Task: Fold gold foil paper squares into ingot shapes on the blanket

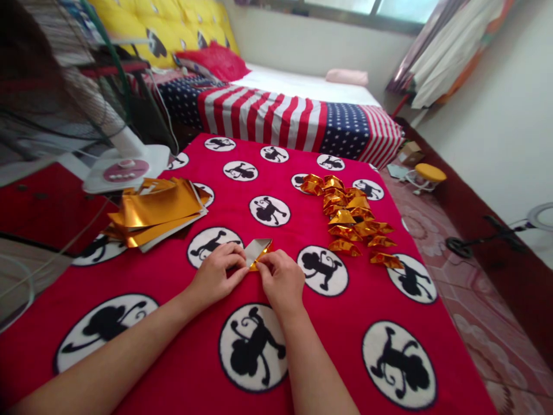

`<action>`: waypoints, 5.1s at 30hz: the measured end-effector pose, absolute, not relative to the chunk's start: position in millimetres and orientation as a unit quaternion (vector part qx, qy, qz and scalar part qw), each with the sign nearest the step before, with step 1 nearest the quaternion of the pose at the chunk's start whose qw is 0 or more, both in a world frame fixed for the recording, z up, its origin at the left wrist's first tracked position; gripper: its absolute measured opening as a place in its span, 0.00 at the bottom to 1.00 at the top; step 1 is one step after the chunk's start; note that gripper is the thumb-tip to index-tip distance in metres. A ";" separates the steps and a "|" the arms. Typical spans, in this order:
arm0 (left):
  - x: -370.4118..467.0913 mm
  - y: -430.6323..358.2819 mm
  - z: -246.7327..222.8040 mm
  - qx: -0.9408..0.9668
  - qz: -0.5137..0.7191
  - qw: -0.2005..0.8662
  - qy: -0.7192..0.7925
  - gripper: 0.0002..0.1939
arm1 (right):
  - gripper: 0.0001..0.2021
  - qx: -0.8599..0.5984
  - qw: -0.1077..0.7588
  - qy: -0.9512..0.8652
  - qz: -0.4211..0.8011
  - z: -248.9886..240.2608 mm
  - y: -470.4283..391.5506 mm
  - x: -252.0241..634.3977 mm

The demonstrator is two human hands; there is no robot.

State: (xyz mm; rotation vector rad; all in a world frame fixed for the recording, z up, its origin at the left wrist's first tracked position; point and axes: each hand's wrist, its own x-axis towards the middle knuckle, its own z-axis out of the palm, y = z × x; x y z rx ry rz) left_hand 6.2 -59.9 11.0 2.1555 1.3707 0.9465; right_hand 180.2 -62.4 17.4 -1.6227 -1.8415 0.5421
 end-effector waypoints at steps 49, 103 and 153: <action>7.9 -56.5 6.8 0.768 0.363 0.218 0.480 0.08 | 0.10 -0.621 0.266 -0.727 0.128 16.1 -80.3 163.8; -21.3 -39.3 7.0 0.816 0.367 0.111 0.432 0.12 | 0.12 -0.517 0.434 -0.703 0.222 5.3 -52.5 173.1; 10.7 -1.0 11.8 0.779 0.340 0.240 0.468 0.06 | 0.07 -0.550 0.442 -0.678 0.206 1.7 -38.5 177.2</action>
